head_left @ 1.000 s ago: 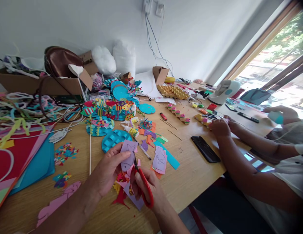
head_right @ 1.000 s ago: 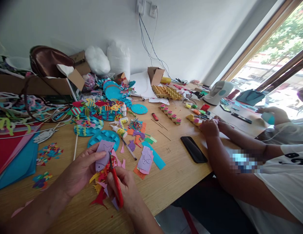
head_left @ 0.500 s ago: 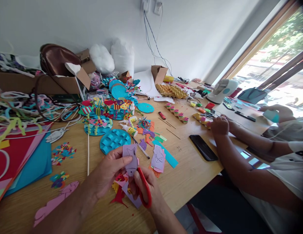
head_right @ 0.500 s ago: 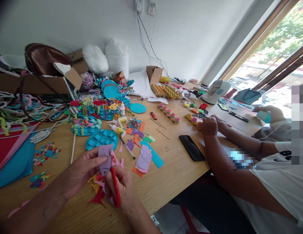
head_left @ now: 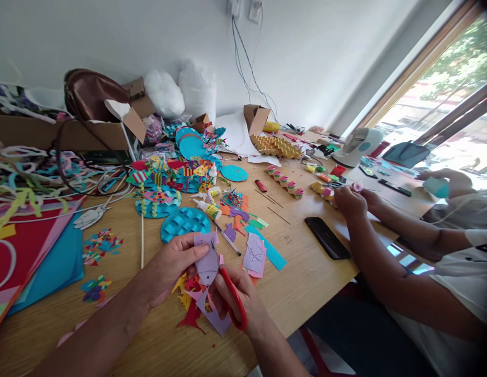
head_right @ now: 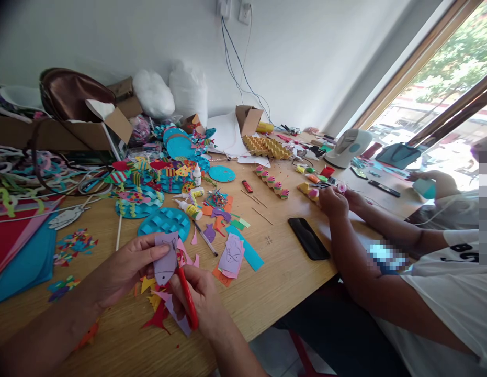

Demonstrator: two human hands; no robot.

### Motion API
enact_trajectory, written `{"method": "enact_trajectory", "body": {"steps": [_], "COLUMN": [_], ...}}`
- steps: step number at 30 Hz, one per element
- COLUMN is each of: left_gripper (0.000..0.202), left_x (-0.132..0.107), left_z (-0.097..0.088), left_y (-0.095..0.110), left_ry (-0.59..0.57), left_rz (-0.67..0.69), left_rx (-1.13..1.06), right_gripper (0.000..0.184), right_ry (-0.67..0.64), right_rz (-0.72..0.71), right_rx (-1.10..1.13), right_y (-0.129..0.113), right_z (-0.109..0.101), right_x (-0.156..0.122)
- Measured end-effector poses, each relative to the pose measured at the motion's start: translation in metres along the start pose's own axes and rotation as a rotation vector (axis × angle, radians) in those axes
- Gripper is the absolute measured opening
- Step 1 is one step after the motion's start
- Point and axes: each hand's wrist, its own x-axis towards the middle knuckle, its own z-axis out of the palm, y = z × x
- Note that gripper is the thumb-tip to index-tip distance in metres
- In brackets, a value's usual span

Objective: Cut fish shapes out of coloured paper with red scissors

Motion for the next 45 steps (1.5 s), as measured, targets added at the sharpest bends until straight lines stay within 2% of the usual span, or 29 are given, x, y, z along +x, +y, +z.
{"method": "enact_trajectory", "body": {"steps": [4, 9, 19, 26, 45], "left_gripper": [0.027, 0.023, 0.019, 0.022, 0.023], "left_x": [-0.001, -0.003, -0.004, -0.006, -0.005], "left_z": [0.005, 0.012, 0.021, 0.025, 0.026], "left_y": [-0.002, -0.008, -0.013, -0.015, -0.014], "left_ry": [0.018, 0.076, 0.167, 0.163, 0.183], "left_rz": [0.014, 0.075, 0.105, 0.095, 0.104], "left_rx": [-0.143, -0.212, -0.175, -0.189, -0.210], "right_gripper": [0.052, 0.052, 0.057, 0.057, 0.060], "right_ry": [-0.035, -0.006, 0.057, 0.041, 0.079], "right_rz": [-0.062, -0.090, -0.068, -0.114, -0.098], "right_rx": [0.048, 0.094, 0.069, 0.103, 0.059], "right_y": [0.009, 0.013, 0.009, 0.016, 0.018], "right_z": [-0.001, 0.004, 0.011, 0.009, 0.010], "right_x": [0.002, 0.004, 0.001, 0.001, 0.001]}}
